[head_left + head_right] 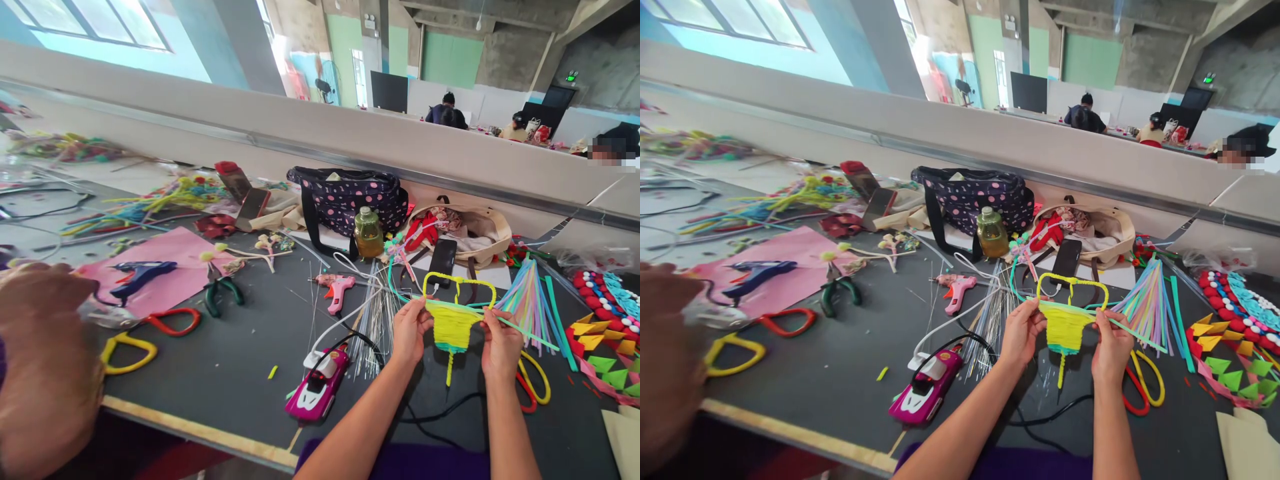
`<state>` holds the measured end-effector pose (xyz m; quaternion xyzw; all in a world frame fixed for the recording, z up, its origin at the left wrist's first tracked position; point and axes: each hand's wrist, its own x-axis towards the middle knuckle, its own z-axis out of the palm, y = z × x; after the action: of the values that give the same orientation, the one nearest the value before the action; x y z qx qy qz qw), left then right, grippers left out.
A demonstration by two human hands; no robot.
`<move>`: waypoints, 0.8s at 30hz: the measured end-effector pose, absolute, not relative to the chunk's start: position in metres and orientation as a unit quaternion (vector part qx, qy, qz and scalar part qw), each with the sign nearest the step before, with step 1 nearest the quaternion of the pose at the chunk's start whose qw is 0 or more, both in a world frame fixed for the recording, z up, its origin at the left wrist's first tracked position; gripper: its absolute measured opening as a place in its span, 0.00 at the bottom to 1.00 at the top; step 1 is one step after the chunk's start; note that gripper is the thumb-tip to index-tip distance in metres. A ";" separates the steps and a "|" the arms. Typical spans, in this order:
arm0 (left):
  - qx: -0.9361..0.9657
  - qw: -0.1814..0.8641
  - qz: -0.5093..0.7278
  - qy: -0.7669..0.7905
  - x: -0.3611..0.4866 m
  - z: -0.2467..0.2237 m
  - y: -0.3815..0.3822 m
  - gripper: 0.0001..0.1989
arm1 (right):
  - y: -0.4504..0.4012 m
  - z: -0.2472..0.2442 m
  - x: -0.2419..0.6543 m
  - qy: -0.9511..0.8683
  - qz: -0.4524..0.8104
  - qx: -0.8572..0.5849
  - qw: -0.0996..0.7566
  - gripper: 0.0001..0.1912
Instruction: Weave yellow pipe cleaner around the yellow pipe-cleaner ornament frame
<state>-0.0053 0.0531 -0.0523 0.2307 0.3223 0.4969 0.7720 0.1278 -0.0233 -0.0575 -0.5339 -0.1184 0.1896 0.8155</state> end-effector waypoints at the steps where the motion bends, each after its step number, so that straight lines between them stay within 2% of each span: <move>1: 0.232 0.774 0.493 0.323 -0.005 -0.053 0.053 0.15 | -0.023 -0.057 0.127 -0.118 0.186 -0.535 0.816 0.17; 12: 0.196 0.788 0.490 0.316 -0.007 -0.051 0.057 0.12 | -0.027 -0.049 0.124 -0.168 0.236 -0.512 0.809 0.13; 16: 0.199 0.792 0.487 0.309 -0.008 -0.047 0.056 0.13 | -0.027 -0.051 0.124 -0.183 0.213 -0.515 0.810 0.12; 24: 0.191 0.797 0.500 0.279 -0.008 -0.049 0.056 0.12 | -0.027 -0.053 0.125 -0.151 0.243 -0.520 0.804 0.16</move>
<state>-0.0080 0.0564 -0.0487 0.1911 0.2791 0.4998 0.7974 0.1254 -0.0266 -0.0534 -0.5202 -0.1515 0.2434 0.8045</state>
